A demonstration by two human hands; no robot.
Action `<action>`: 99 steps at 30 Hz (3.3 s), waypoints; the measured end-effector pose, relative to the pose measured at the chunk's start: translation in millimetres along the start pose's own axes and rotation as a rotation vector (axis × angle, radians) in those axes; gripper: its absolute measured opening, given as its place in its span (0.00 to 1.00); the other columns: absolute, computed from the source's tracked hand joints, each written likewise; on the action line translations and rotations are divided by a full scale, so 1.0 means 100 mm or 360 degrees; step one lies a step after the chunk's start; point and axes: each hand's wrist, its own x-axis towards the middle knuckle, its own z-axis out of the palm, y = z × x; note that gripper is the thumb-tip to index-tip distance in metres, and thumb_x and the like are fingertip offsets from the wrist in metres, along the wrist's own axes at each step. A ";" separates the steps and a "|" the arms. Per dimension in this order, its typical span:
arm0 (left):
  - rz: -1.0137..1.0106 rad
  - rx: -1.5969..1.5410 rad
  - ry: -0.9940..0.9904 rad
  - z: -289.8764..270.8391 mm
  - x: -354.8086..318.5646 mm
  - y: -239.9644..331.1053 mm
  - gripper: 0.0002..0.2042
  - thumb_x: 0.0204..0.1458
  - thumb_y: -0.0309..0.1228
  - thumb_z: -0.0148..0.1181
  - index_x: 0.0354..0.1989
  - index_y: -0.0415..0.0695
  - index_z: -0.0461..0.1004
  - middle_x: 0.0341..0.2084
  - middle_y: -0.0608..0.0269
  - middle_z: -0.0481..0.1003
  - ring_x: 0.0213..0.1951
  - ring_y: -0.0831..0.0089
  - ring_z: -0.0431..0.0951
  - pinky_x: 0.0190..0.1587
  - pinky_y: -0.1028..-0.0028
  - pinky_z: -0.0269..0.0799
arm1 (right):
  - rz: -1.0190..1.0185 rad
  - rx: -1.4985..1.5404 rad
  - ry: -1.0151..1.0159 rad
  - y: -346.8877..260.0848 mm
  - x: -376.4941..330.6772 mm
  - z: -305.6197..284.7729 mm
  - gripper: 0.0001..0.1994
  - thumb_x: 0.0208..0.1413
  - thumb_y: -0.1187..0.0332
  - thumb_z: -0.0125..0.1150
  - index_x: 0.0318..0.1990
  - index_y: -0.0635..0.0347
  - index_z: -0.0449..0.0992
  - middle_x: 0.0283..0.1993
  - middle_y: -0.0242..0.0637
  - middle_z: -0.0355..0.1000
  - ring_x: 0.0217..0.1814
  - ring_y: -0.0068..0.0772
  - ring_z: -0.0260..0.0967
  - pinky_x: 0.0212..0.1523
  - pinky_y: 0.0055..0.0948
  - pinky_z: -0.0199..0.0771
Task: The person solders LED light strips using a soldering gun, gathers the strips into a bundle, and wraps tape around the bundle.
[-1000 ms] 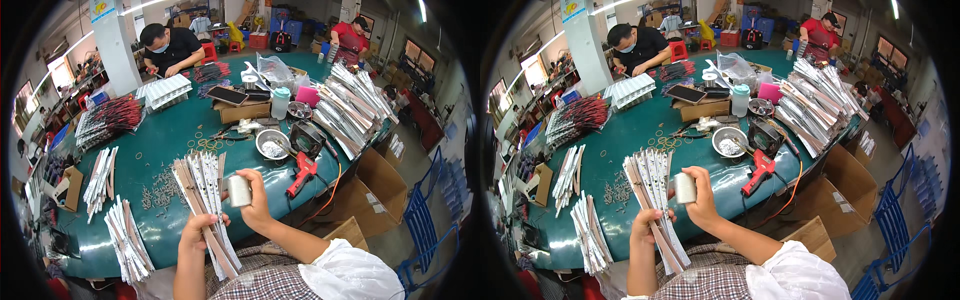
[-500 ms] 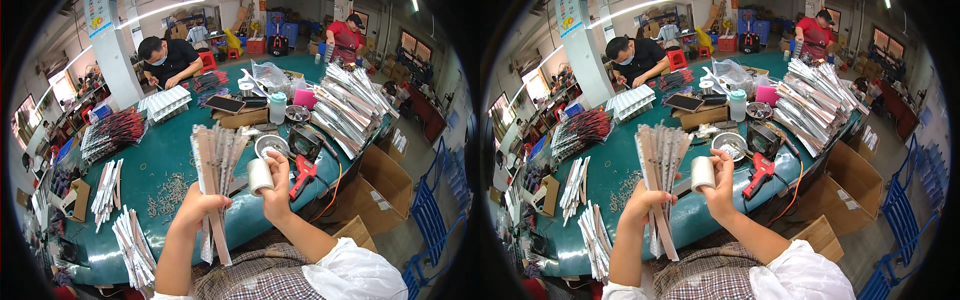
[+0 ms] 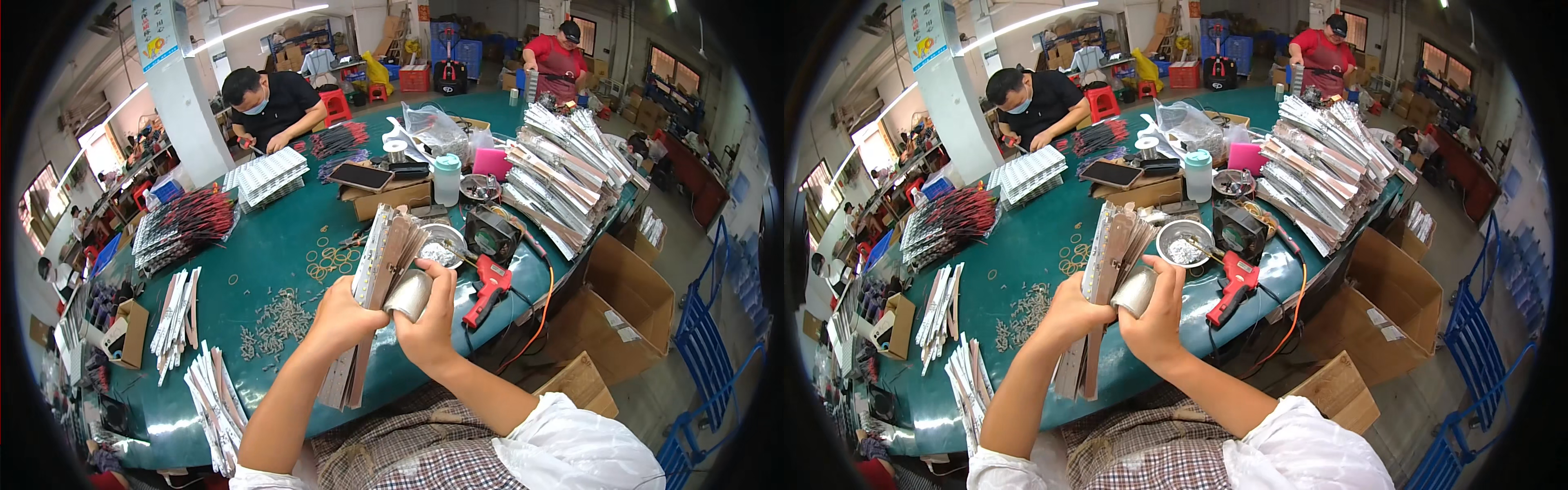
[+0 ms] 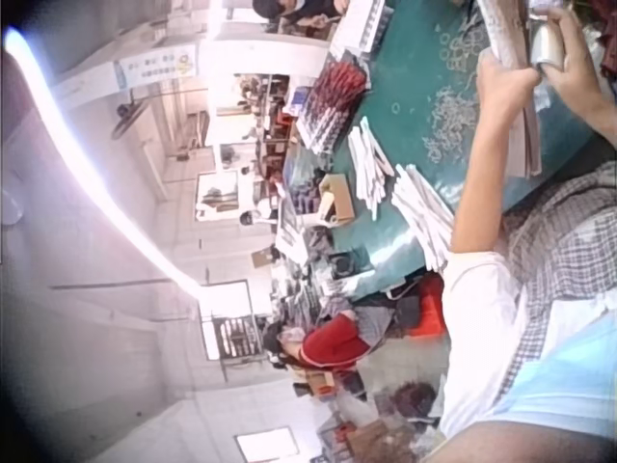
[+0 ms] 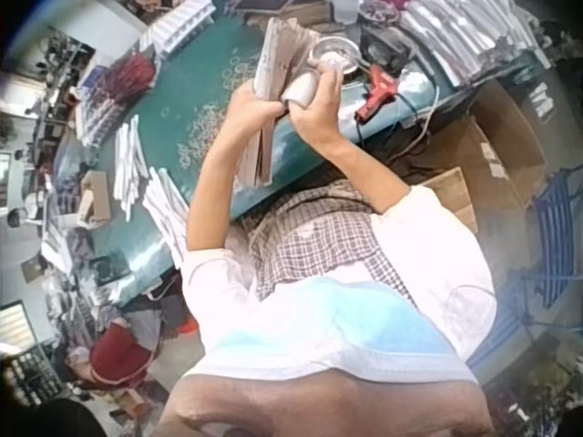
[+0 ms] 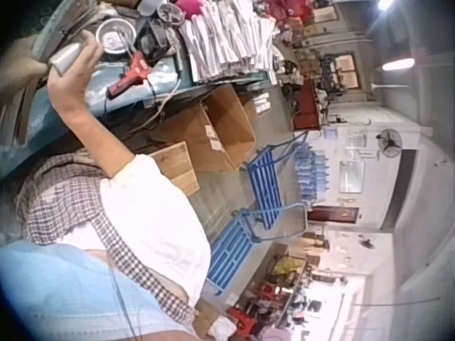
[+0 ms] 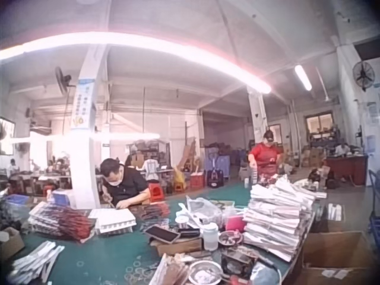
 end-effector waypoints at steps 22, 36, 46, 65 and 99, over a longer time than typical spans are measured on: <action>-0.0588 -0.0684 -0.0931 -0.23 -0.52 -0.43 0.27 0.36 0.26 0.67 0.51 0.34 0.72 0.35 0.55 0.76 0.34 0.72 0.77 0.37 0.72 0.75 | -0.0073 0.0676 -0.1493 0.20 0.26 -0.78 0.23 0.45 0.87 0.64 0.49 0.55 0.83 0.45 0.39 0.78 0.48 0.36 0.75 0.50 0.31 0.75; -0.0581 -0.0583 -0.1269 0.02 -0.80 -0.73 0.35 0.37 0.37 0.68 0.59 0.38 0.71 0.42 0.61 0.76 0.41 0.75 0.75 0.39 0.74 0.72 | -0.2195 0.0137 -0.1279 -0.31 0.16 -0.60 0.21 0.52 0.67 0.58 0.56 0.50 0.76 0.43 0.26 0.70 0.39 0.20 0.69 0.41 0.21 0.70; 0.0338 0.1025 -0.1009 0.17 -0.98 -0.49 0.24 0.38 0.29 0.66 0.45 0.32 0.71 0.45 0.46 0.73 0.40 0.47 0.79 0.43 0.56 0.76 | -0.2385 -0.0143 -0.1386 -0.59 0.75 -0.60 0.15 0.51 0.62 0.65 0.46 0.50 0.80 0.43 0.28 0.74 0.43 0.32 0.75 0.40 0.26 0.80; 0.0264 0.0878 -0.0091 -0.68 -0.38 -0.13 0.30 0.30 0.32 0.72 0.47 0.37 0.71 0.43 0.50 0.72 0.48 0.50 0.75 0.51 0.62 0.71 | 0.0656 0.0682 -0.2542 0.00 0.14 -0.46 0.23 0.56 0.80 0.61 0.61 0.60 0.73 0.56 0.38 0.76 0.59 0.31 0.73 0.60 0.30 0.72; 0.0091 0.0023 -0.1369 -0.11 -1.06 -0.40 0.29 0.30 0.33 0.72 0.46 0.39 0.75 0.35 0.49 0.79 0.41 0.49 0.80 0.43 0.59 0.74 | -0.1022 0.0500 -0.2482 -0.62 0.61 -0.50 0.29 0.47 0.77 0.63 0.61 0.55 0.71 0.60 0.49 0.72 0.56 0.42 0.76 0.41 0.27 0.81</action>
